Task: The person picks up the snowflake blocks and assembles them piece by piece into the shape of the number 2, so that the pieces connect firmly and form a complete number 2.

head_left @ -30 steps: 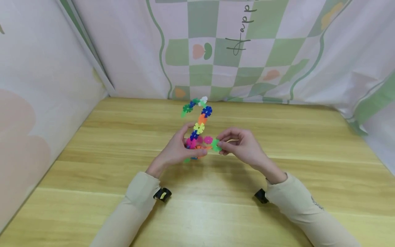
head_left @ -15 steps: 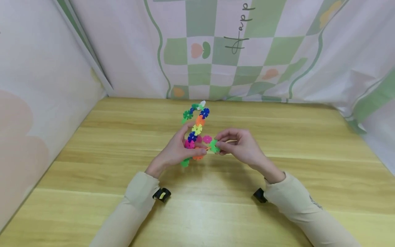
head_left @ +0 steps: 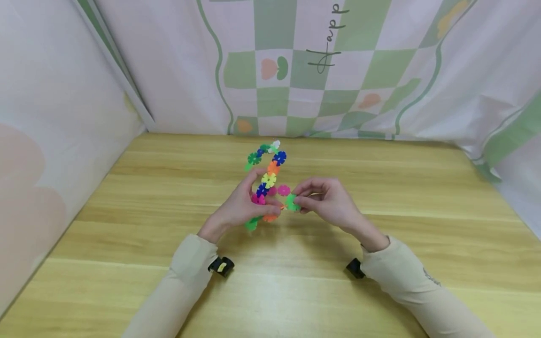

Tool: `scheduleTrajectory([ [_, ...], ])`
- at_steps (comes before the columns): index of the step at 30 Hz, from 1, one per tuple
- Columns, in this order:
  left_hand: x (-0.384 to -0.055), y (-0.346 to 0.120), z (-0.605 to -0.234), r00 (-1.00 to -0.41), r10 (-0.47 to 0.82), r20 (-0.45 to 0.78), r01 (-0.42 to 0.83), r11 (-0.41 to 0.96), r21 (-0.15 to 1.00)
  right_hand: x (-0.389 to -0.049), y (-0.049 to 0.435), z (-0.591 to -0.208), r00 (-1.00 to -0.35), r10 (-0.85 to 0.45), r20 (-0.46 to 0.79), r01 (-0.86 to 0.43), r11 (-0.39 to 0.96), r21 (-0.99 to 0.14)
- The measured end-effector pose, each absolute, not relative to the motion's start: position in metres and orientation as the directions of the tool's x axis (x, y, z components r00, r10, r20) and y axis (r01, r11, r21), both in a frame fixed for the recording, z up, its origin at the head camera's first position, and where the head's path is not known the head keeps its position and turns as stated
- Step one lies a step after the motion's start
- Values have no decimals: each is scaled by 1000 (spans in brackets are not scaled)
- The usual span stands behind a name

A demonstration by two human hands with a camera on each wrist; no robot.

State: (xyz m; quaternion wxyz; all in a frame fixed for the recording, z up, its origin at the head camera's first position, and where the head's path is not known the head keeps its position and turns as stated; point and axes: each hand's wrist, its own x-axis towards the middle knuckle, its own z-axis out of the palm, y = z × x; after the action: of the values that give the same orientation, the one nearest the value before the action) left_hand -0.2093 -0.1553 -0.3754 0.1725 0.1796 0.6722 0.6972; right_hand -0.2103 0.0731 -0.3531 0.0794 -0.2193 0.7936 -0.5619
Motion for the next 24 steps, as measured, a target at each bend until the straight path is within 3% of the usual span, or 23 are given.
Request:
scheduleTrajectory([
  [11,-203,-147,-372,-856,517,18,3,-31,1000,-207,74,-349,-862,-480,160,-344,324,-881],
  [18,-201,-146,-370,-880,473,38,28,-28,999,-203,69,-349,-907,-391,157,-299,334,-894],
  [24,-201,-144,-371,-867,497,28,13,-33,999,-200,68,-349,-917,-370,150,-288,351,-891],
])
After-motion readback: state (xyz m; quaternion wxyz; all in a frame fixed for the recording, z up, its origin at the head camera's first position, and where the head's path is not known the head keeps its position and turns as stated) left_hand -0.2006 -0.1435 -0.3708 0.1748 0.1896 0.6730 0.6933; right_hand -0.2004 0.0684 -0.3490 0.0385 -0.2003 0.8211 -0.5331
